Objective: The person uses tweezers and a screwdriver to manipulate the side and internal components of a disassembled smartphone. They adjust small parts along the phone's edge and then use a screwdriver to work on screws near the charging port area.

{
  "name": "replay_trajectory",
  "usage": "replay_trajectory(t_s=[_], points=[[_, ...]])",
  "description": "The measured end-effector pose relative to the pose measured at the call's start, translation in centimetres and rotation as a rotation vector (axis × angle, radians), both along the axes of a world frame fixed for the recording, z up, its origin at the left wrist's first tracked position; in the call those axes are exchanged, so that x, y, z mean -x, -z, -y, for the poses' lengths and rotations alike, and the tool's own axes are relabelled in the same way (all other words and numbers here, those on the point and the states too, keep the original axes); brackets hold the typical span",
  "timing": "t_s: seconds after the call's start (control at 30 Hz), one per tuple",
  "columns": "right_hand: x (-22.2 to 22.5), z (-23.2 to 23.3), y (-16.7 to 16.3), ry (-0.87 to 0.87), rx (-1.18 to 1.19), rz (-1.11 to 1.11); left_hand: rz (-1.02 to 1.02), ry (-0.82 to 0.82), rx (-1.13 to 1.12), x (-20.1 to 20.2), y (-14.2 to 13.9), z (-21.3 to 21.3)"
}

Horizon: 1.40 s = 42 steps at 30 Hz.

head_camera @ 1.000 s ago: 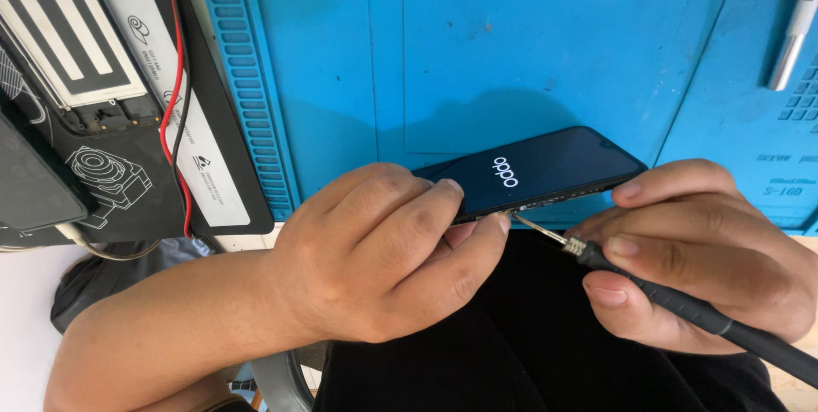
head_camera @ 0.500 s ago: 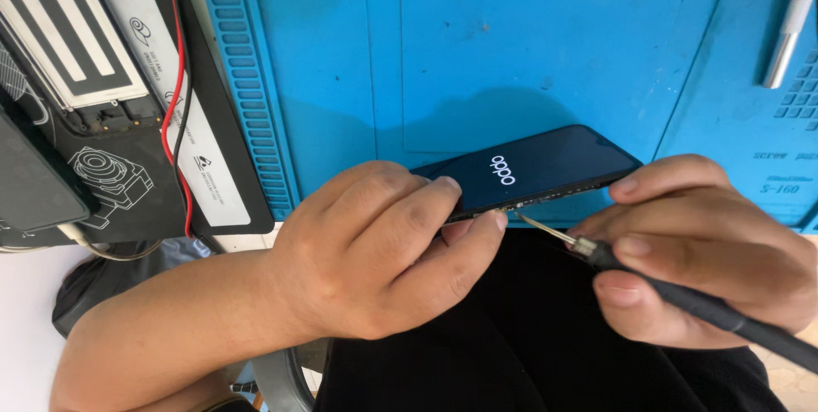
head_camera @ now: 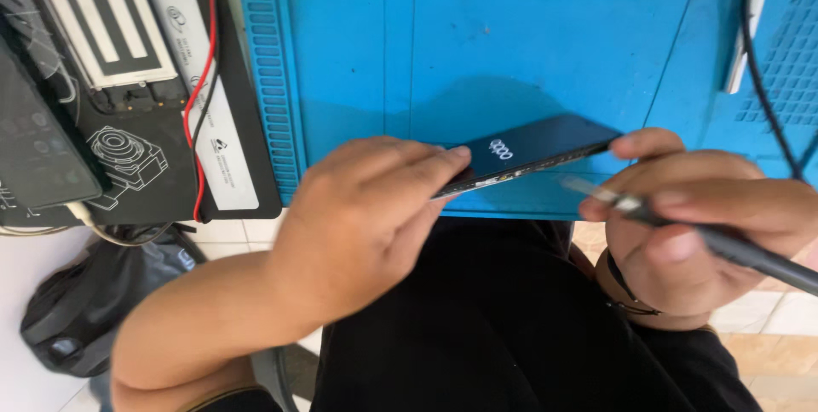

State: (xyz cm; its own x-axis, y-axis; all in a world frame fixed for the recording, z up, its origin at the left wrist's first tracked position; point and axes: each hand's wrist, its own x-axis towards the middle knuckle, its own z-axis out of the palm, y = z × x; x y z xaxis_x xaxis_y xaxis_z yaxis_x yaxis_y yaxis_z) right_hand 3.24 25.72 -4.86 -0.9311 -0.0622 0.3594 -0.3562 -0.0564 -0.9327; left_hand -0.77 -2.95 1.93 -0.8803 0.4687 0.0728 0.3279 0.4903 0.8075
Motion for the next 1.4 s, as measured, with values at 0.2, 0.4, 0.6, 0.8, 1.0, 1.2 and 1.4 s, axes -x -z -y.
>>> replay_trajectory(t_s=[0.2, 0.4, 0.6, 0.8, 1.0, 1.2, 1.4], points=[[1.2, -1.1, 0.7, 0.219, 0.247, -0.087, -0.368, -0.138, -0.059, -1.4, 1.8, -2.7], [2.0, -1.6, 0.4, 0.408, 0.213, -0.104, -0.520, -0.236, -0.131, -1.4, 4.2, -5.4], [2.5, -2.0, 0.8, 0.306, 0.077, -0.057, -0.392, -0.243, -0.187, -2.2, 5.6, -6.1], [3.1, -1.2, 0.0, 0.349, 0.065, -0.027, -0.273, -0.205, -0.263, -1.8, 5.9, -6.6], [3.3, -1.2, 0.0, 0.361, 0.085, -0.005, -0.059, -0.191, -0.289, -1.1, 4.9, -6.7], [3.4, -1.2, 0.4, 0.311, 0.160, 0.009, 0.124, -0.039, -0.373, 0.8, 4.2, -5.2], [4.0, 0.1, -0.1, 0.280, 0.214, 0.021, 0.265, -0.119, -0.723, -0.1, 5.5, -6.3]])
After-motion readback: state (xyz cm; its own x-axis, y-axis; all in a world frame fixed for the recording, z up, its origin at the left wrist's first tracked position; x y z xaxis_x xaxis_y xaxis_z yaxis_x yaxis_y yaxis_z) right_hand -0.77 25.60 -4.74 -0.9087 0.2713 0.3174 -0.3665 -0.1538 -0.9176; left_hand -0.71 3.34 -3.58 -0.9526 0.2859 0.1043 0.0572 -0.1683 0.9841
